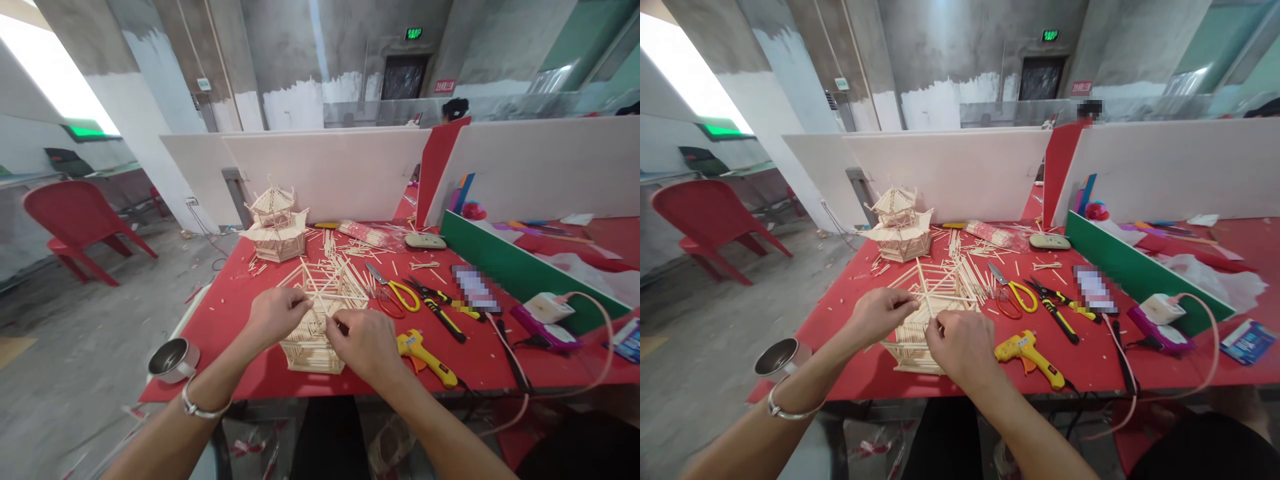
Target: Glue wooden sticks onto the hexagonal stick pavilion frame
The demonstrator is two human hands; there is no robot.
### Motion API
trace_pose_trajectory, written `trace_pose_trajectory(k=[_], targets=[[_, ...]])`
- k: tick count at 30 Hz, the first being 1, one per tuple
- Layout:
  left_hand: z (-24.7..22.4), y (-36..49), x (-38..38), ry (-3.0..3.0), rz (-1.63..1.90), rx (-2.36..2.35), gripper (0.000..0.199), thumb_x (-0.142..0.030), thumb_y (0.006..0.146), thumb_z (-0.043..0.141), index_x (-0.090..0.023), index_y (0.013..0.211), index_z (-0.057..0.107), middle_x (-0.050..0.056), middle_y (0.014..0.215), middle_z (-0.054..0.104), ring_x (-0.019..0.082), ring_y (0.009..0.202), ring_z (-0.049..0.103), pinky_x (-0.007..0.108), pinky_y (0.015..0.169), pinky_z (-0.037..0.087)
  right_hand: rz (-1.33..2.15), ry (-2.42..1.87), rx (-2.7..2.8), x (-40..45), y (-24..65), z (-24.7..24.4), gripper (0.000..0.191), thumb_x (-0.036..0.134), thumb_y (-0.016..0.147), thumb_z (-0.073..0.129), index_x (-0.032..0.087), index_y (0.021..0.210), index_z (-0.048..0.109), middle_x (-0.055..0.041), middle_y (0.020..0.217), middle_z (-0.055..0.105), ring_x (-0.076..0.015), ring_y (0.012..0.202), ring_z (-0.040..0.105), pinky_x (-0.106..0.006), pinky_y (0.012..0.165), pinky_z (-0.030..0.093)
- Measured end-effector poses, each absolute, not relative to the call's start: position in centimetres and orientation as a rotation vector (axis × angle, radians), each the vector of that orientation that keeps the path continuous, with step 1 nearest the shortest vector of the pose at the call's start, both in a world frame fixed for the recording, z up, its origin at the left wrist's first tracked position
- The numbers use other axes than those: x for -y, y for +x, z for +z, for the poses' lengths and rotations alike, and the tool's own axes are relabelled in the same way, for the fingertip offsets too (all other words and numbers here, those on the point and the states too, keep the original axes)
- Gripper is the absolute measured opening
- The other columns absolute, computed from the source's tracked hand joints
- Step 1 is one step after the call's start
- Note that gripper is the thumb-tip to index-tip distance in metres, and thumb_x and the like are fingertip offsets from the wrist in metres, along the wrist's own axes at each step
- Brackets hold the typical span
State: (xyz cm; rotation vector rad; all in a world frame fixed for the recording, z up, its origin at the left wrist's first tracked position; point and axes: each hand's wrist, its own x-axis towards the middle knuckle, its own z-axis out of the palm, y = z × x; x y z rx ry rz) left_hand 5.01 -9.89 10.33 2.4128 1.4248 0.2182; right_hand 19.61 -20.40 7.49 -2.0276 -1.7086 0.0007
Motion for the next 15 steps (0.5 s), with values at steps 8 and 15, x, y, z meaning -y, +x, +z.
trace_pose_trajectory(k=[8, 15], targets=[[9.6, 4.1, 9.3, 2.242, 0.346, -1.25, 0.033, -0.047, 0.083, 0.053, -0.02, 0.07, 0.066, -0.002, 0.058, 0.062, 0.013, 0.057, 0.053, 0.023, 0.053, 0.031, 0.006, -2.064, 1.713, 20.5, 19.5, 7.8, 0.031, 0.034, 0.088, 0.054, 0.022, 0.065, 0.069, -0.0024, 0.067, 0.072, -0.0143, 0.06, 0.061, -0.03, 0.055, 0.017], [9.2, 3.4, 9.4, 1.964, 0.539, -0.993, 0.034, -0.046, 0.083, 0.056, -0.015, 0.071, 0.063, -0.003, 0.056, 0.05, 0.01, 0.055, 0.042, 0.023, 0.054, 0.033, -0.022, -2.064, 1.713, 20.4, 19.5, 7.6, 0.031, 0.035, 0.089, 0.053, 0.023, 0.064, 0.069, -0.0022, 0.067, 0.072, -0.015, 0.061, 0.061, -0.03, 0.055, 0.017]])
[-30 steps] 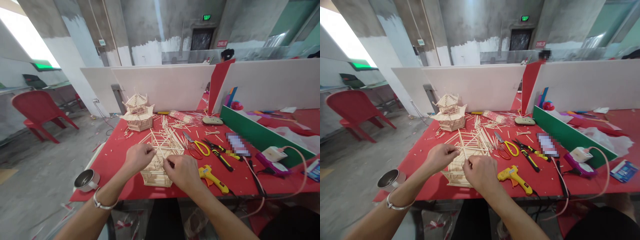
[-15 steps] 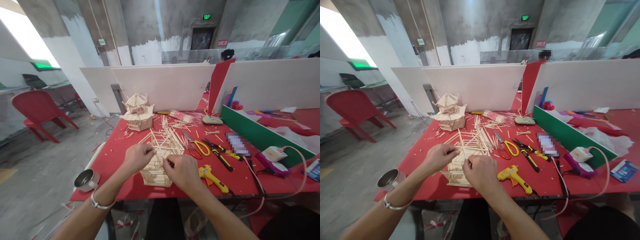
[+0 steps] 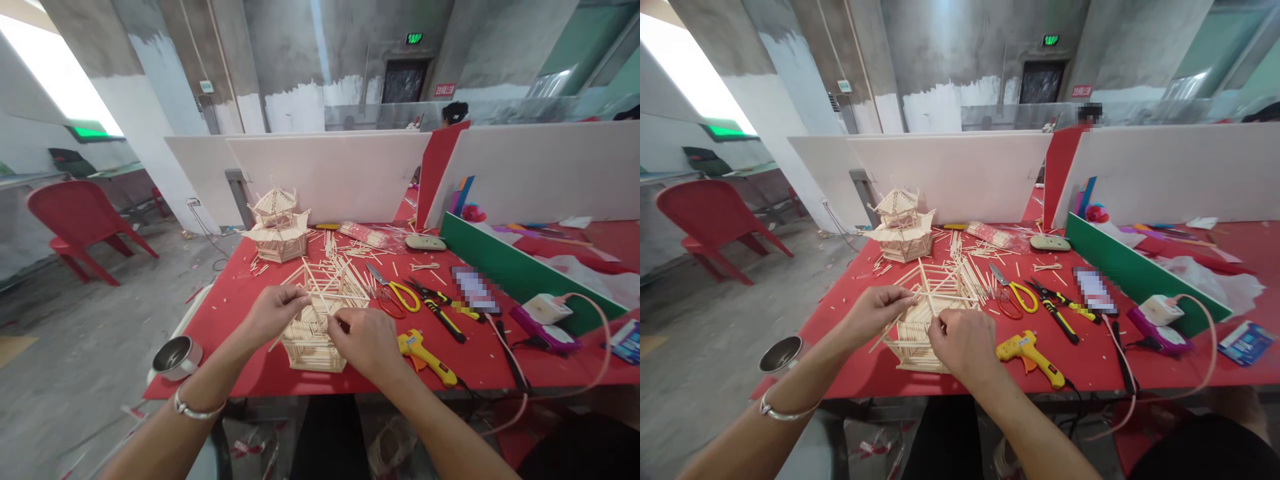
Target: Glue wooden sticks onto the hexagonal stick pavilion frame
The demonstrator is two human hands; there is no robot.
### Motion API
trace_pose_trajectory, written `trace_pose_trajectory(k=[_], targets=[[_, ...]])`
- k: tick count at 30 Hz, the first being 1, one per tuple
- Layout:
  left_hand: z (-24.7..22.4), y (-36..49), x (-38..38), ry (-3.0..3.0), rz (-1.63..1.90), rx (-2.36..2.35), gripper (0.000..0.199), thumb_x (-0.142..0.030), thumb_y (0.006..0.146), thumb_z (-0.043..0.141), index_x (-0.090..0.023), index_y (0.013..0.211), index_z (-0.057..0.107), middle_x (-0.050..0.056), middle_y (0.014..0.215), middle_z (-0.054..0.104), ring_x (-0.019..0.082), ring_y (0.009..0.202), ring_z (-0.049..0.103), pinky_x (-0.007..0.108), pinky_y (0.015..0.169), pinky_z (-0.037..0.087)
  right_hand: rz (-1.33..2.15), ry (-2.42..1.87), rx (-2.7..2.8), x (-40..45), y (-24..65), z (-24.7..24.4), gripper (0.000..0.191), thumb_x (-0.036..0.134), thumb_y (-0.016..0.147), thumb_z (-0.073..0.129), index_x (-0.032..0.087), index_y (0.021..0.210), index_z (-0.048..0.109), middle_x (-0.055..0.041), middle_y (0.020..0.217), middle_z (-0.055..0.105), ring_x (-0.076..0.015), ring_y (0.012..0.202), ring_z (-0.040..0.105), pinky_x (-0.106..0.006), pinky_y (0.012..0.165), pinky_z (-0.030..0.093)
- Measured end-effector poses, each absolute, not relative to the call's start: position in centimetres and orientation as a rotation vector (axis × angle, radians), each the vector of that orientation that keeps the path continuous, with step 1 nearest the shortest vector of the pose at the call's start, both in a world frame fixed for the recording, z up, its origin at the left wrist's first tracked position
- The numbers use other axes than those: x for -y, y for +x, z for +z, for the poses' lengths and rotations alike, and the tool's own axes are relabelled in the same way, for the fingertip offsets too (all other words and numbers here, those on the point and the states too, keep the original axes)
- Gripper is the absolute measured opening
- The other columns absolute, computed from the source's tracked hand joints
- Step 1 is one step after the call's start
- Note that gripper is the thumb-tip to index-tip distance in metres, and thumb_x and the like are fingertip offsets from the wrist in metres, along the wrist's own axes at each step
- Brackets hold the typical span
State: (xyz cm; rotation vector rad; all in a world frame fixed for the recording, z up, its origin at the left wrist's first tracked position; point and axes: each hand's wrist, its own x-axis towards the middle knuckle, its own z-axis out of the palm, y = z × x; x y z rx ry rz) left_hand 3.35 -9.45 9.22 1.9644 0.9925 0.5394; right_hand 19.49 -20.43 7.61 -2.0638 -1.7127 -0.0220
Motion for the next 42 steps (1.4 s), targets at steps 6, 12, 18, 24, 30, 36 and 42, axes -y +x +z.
trace_pose_trajectory(k=[6, 12, 18, 24, 30, 36, 42], targets=[[9.8, 2.9, 10.0, 1.822, 0.63, -0.867, 0.036, -0.046, 0.083, 0.061, -0.015, 0.067, 0.057, -0.003, 0.06, 0.047, 0.009, 0.058, 0.04, 0.023, 0.056, 0.031, -0.021, -2.077, 1.715, 20.4, 19.5, 7.7, 0.032, 0.035, 0.089, 0.053, 0.023, 0.065, 0.07, -0.0029, 0.067, 0.072, -0.0146, 0.06, 0.061, -0.03, 0.055, 0.017], [9.2, 2.2, 9.6, 1.691, 0.656, -0.782, 0.034, -0.045, 0.08, 0.068, -0.013, 0.07, 0.063, -0.001, 0.061, 0.056, 0.01, 0.061, 0.047, 0.024, 0.061, 0.037, -0.012, -2.079, 1.705, 20.3, 19.4, 7.9, 0.031, 0.035, 0.088, 0.052, 0.023, 0.065, 0.07, -0.0029, 0.068, 0.073, -0.0154, 0.062, 0.062, -0.03, 0.055, 0.017], [7.9, 0.8, 9.3, 1.529, 0.878, -0.667, 0.028, -0.041, 0.074, 0.078, -0.014, 0.074, 0.072, 0.002, 0.065, 0.063, 0.012, 0.064, 0.054, 0.025, 0.065, 0.042, -0.018, -2.074, 1.702, 20.5, 19.4, 7.8, 0.031, 0.035, 0.088, 0.052, 0.023, 0.065, 0.07, -0.0027, 0.066, 0.072, -0.0149, 0.061, 0.061, -0.03, 0.055, 0.017], [6.1, 0.3, 9.3, 1.452, 1.147, -0.276, 0.016, -0.036, 0.077, 0.077, -0.02, 0.078, 0.077, 0.003, 0.056, 0.062, 0.015, 0.064, 0.054, 0.029, 0.065, 0.044, -0.023, -2.064, 1.68, 20.4, 19.5, 7.5, 0.032, 0.035, 0.087, 0.053, 0.023, 0.062, 0.068, -0.002, 0.065, 0.072, -0.0142, 0.06, 0.061, -0.03, 0.055, 0.018], [4.9, -0.3, 10.5, 1.424, 1.398, -0.283, 0.013, -0.034, 0.075, 0.079, -0.022, 0.074, 0.078, 0.005, 0.067, 0.065, 0.017, 0.07, 0.058, 0.033, 0.071, 0.048, -0.002, -2.071, 1.679, 20.4, 19.2, 7.4, 0.032, 0.035, 0.088, 0.054, 0.023, 0.061, 0.066, -0.002, 0.064, 0.071, -0.015, 0.06, 0.061, -0.03, 0.056, 0.019], [4.7, -0.7, 11.2, 1.437, 1.481, -0.394, 0.011, -0.031, 0.075, 0.079, -0.021, 0.073, 0.078, 0.004, 0.067, 0.065, 0.015, 0.071, 0.058, 0.029, 0.069, 0.049, 0.123, -1.777, 1.555, 21.5, 21.6, 7.8, 0.041, 0.048, 0.097, 0.045, 0.023, 0.077, 0.071, -0.0008, 0.073, 0.072, -0.0136, 0.066, 0.062, -0.025, 0.062, 0.033], [5.4, -0.4, 11.2, 1.308, 1.426, -0.542, 0.012, -0.028, 0.064, 0.086, -0.022, 0.071, 0.078, 0.004, 0.071, 0.069, 0.014, 0.069, 0.061, 0.023, 0.061, 0.05, 0.122, -2.41, 1.174, 25.4, 30.8, 3.3, 0.03, 0.039, 0.09, 0.049, 0.024, 0.103, 0.071, -0.0063, 0.092, 0.074, -0.0223, 0.083, 0.067, -0.028, 0.065, 0.04]])
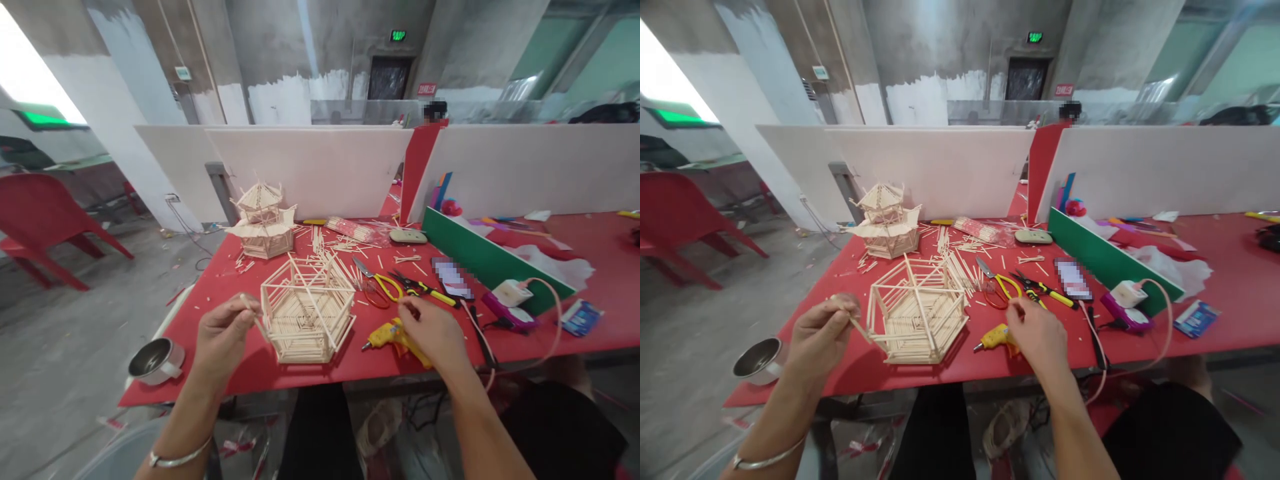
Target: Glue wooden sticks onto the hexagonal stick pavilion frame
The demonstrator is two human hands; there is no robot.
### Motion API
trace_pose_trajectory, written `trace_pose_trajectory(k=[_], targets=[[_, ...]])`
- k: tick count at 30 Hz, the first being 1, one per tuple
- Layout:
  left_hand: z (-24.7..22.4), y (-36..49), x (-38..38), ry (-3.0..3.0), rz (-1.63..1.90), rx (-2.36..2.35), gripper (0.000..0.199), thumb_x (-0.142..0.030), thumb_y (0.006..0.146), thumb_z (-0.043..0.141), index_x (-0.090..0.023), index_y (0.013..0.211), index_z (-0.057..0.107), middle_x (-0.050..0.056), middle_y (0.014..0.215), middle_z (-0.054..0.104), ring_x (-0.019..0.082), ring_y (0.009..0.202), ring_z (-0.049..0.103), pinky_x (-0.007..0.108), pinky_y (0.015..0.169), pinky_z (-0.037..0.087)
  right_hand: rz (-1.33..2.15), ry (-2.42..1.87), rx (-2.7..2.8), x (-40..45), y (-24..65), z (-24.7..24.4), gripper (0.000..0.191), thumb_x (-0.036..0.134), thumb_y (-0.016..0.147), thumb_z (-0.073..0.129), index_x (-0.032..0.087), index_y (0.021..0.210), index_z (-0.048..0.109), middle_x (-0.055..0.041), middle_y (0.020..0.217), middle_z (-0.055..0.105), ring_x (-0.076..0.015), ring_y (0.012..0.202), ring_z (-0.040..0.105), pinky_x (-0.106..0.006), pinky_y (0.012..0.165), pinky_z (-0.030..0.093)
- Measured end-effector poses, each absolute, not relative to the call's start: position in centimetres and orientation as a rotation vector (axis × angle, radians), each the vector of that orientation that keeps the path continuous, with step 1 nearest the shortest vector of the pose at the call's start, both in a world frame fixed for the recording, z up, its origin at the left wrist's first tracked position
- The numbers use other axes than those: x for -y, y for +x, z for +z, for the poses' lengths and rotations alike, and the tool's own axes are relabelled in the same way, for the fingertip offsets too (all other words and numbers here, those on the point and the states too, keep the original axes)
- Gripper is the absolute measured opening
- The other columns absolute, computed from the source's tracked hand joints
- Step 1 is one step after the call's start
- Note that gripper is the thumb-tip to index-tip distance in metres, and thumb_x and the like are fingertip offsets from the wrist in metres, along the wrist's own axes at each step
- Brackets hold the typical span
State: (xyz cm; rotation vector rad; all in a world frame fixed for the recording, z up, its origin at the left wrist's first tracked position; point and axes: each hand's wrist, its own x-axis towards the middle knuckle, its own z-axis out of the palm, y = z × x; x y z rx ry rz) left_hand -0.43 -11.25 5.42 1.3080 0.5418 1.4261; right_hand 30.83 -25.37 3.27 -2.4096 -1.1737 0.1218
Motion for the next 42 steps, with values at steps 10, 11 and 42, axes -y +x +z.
trace_pose_trajectory(k=[10, 11, 42], targets=[[6.1, 0.9, 11.8, 1.379, 1.341, -0.618, 0.017, -0.032, 0.064, 0.086, -0.02, 0.074, 0.08, 0.004, 0.069, 0.068, 0.012, 0.063, 0.057, 0.023, 0.061, 0.047, 0.557, -2.528, 1.438, 27.1, 34.2, -2.9, 0.047, 0.033, 0.074, 0.056, 0.02, 0.119, 0.064, -0.0137, 0.119, 0.068, -0.0296, 0.109, 0.064, -0.034, 0.08, 0.045], [6.1, 0.8, 11.9, 1.393, 1.333, -0.616, 0.016, -0.032, 0.065, 0.086, -0.02, 0.075, 0.08, 0.004, 0.07, 0.068, 0.012, 0.064, 0.057, 0.023, 0.061, 0.047, 0.569, -2.541, 1.442, 27.2, 34.3, -3.1, 0.046, 0.034, 0.074, 0.056, 0.02, 0.117, 0.064, -0.014, 0.118, 0.069, -0.0301, 0.107, 0.064, -0.035, 0.078, 0.045], [4.8, -1.0, 11.2, 1.479, 1.37, -0.591, 0.01, -0.026, 0.07, 0.083, -0.024, 0.08, 0.082, 0.004, 0.071, 0.065, 0.014, 0.071, 0.053, 0.028, 0.067, 0.043, 0.015, -1.918, 1.88, 20.6, 20.6, 10.7, 0.036, 0.053, 0.098, 0.045, 0.022, 0.092, 0.064, -0.0004, 0.087, 0.073, -0.0178, 0.075, 0.065, -0.028, 0.056, 0.025]])
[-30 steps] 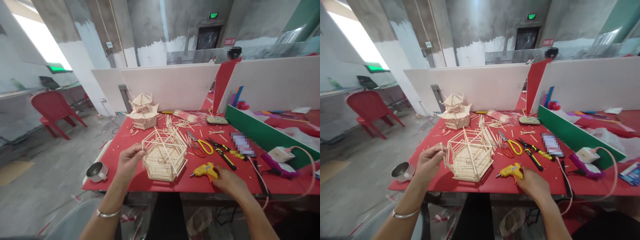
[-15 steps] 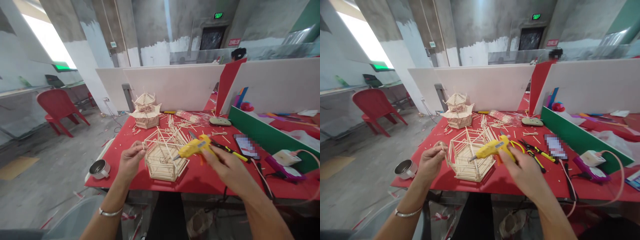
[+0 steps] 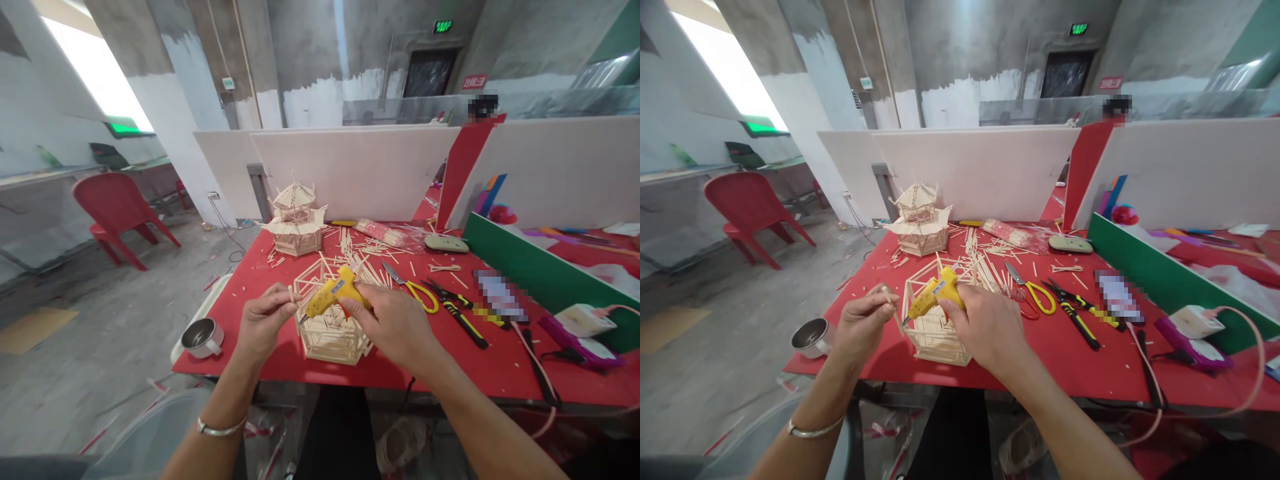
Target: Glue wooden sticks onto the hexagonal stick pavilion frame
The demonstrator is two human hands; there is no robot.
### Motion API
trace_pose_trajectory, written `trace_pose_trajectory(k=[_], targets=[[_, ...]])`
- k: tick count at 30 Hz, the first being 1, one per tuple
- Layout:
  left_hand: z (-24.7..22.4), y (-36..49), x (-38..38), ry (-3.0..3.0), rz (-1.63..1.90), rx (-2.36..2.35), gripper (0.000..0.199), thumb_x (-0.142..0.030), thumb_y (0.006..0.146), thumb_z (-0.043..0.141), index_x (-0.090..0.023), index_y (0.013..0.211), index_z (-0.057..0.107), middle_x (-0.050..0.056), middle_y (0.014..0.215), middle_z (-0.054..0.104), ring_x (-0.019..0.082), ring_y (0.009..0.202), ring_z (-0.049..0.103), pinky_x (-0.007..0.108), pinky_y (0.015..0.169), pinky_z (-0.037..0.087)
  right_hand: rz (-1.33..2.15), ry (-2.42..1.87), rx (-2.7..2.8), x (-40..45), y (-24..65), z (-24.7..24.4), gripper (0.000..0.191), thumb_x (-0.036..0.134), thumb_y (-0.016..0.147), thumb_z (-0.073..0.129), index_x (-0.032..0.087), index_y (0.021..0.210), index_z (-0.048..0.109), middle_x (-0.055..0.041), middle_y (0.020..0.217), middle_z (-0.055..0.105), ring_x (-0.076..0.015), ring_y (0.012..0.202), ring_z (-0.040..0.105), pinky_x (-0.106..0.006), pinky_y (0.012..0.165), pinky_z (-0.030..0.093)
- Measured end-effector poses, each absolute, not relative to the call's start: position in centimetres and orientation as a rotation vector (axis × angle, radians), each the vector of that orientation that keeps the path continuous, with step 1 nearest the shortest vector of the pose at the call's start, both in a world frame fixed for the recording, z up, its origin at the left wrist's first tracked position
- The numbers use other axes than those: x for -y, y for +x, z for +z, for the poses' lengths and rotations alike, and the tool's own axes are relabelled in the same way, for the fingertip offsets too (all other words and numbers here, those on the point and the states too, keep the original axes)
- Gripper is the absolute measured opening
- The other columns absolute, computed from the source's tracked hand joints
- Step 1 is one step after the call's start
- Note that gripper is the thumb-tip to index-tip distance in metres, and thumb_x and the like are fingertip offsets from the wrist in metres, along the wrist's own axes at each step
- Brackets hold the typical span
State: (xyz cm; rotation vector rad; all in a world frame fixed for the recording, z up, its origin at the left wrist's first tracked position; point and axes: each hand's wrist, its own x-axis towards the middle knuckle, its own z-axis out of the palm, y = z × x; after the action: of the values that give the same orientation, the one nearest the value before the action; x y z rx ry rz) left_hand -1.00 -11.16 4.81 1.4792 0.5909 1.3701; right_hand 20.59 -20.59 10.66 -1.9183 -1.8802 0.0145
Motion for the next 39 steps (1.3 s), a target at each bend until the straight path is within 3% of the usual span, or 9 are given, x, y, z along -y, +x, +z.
trace_pose_trajectory(k=[39], targets=[[5.34, -0.98, 11.36, 1.502, 1.367, -0.634, 0.013, -0.029, 0.07, 0.083, -0.022, 0.081, 0.082, 0.004, 0.07, 0.063, 0.014, 0.07, 0.053, 0.027, 0.066, 0.044, -0.08, -1.971, 1.925, 20.31, 20.14, 10.8, 0.034, 0.051, 0.096, 0.05, 0.022, 0.089, 0.066, -0.0018, 0.081, 0.073, -0.0173, 0.068, 0.063, -0.028, 0.054, 0.021]])
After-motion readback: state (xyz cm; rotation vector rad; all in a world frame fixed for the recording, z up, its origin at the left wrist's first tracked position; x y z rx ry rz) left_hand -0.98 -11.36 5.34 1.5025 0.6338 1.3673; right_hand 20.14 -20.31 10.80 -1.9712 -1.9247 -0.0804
